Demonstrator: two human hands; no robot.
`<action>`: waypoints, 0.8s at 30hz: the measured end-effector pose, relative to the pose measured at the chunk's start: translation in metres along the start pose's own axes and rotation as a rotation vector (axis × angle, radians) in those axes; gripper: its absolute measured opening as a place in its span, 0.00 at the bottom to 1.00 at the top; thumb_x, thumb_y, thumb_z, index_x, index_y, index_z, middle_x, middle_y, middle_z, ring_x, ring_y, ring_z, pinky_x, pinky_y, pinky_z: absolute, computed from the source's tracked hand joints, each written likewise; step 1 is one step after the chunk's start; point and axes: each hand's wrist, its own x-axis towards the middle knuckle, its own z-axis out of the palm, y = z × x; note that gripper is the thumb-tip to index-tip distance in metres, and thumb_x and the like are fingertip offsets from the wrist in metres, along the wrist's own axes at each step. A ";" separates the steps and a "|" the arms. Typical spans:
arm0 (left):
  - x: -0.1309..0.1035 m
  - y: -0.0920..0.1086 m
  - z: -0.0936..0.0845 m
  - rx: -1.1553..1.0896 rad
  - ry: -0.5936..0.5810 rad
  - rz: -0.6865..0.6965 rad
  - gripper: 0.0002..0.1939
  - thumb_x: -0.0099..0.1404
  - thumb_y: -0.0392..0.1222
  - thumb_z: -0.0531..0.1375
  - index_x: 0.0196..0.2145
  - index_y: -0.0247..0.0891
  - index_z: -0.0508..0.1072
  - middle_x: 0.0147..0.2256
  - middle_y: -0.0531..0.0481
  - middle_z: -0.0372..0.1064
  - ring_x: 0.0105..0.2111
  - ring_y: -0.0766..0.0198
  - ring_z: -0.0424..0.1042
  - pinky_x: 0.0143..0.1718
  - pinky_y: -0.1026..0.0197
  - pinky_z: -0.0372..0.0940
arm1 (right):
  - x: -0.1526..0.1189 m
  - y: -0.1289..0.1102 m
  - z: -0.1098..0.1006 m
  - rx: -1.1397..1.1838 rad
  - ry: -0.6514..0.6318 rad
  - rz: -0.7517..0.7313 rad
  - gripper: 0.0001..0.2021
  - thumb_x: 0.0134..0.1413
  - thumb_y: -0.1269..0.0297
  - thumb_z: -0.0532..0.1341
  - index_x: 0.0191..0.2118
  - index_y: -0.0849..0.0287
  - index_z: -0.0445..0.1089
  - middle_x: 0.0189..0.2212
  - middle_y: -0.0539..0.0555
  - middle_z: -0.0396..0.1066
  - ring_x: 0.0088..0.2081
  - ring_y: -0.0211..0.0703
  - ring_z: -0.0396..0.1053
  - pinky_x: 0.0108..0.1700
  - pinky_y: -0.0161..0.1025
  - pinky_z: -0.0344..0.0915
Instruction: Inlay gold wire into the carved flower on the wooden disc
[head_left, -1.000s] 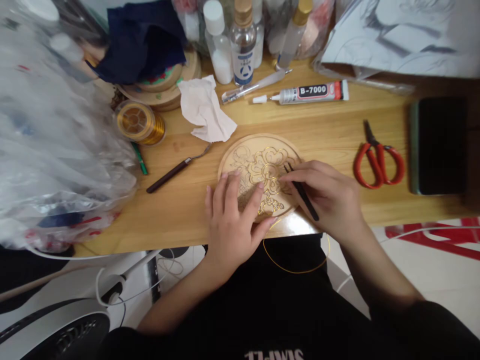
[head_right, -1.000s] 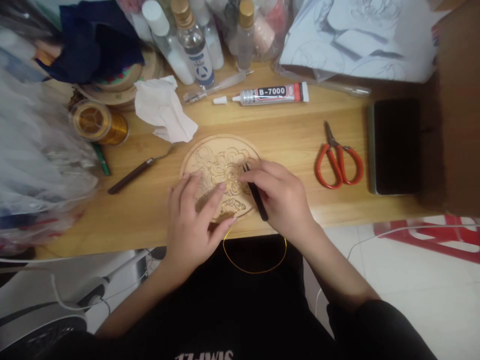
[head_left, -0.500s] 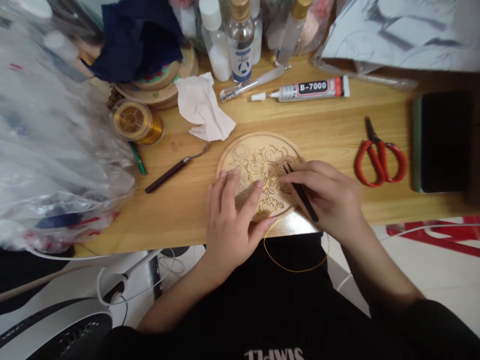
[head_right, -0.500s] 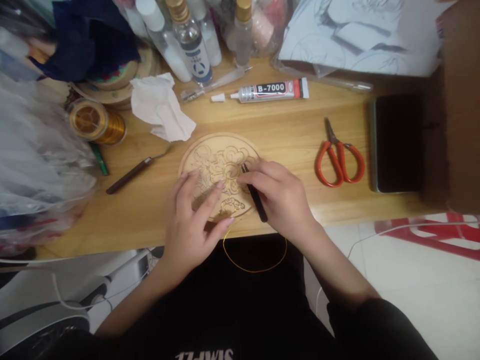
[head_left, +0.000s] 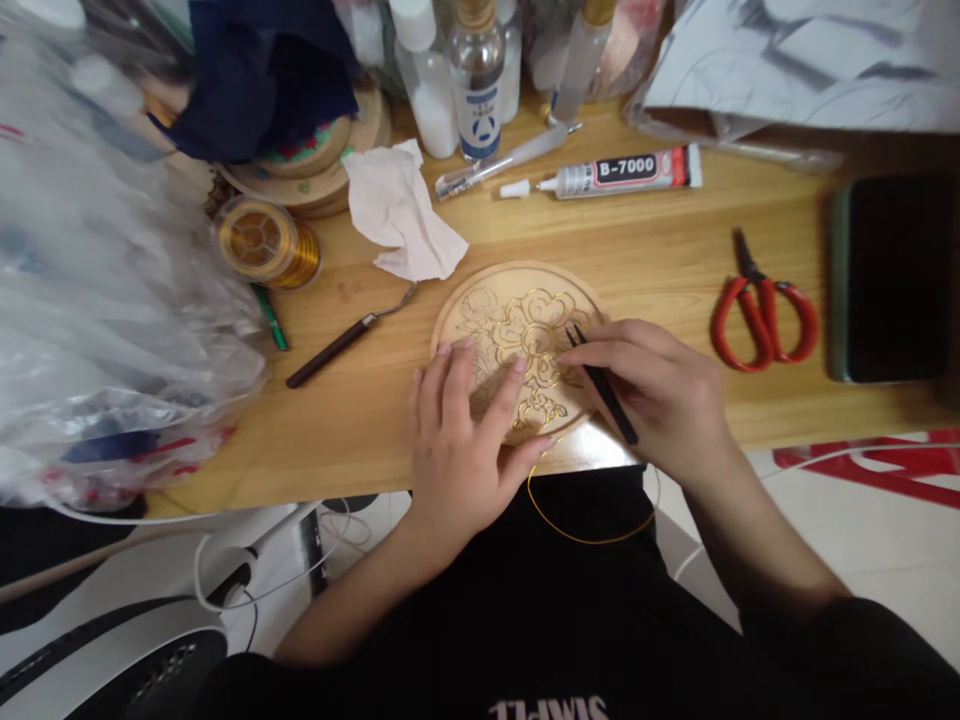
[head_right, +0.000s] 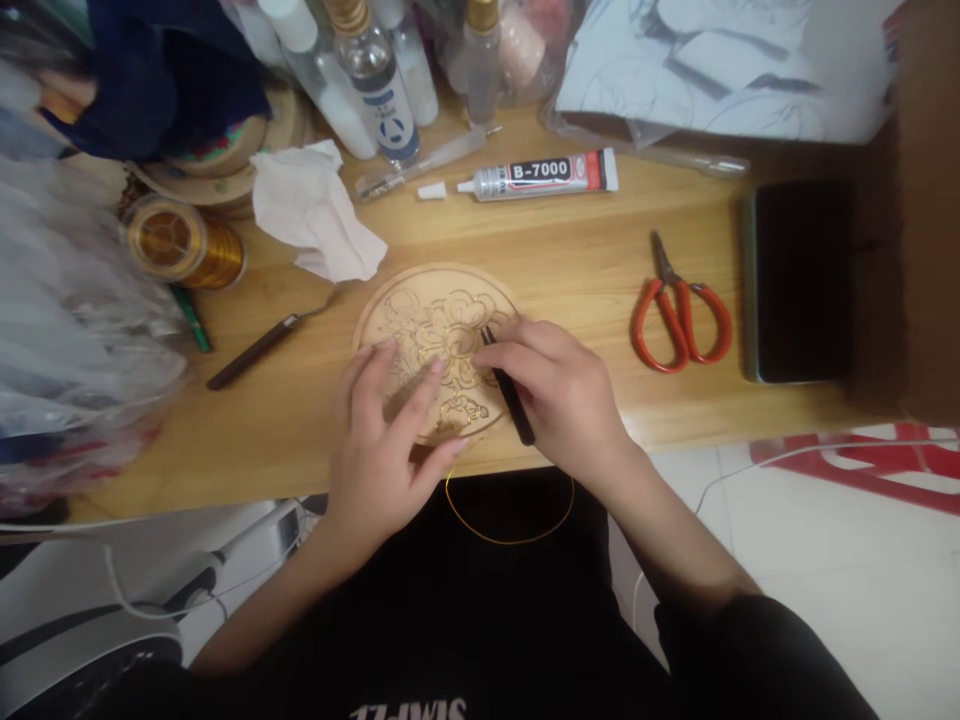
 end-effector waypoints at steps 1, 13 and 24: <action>0.000 0.000 0.000 0.007 -0.003 0.002 0.29 0.68 0.56 0.57 0.61 0.38 0.67 0.63 0.29 0.52 0.64 0.32 0.54 0.60 0.29 0.55 | 0.000 0.000 0.000 -0.002 0.002 0.001 0.14 0.59 0.76 0.57 0.42 0.52 0.76 0.38 0.53 0.76 0.39 0.43 0.75 0.38 0.40 0.72; 0.001 0.002 0.002 0.066 -0.001 0.015 0.31 0.67 0.59 0.58 0.61 0.38 0.68 0.63 0.28 0.54 0.63 0.32 0.55 0.60 0.30 0.55 | 0.001 0.000 0.001 -0.005 0.010 0.005 0.12 0.58 0.76 0.60 0.42 0.53 0.76 0.39 0.55 0.77 0.40 0.45 0.76 0.39 0.41 0.72; -0.001 0.000 0.004 0.087 0.012 0.006 0.34 0.67 0.63 0.56 0.62 0.40 0.67 0.64 0.30 0.57 0.64 0.34 0.55 0.61 0.33 0.53 | 0.014 -0.002 0.000 -0.037 0.005 -0.021 0.07 0.57 0.71 0.64 0.40 0.54 0.76 0.36 0.55 0.77 0.37 0.46 0.75 0.39 0.43 0.71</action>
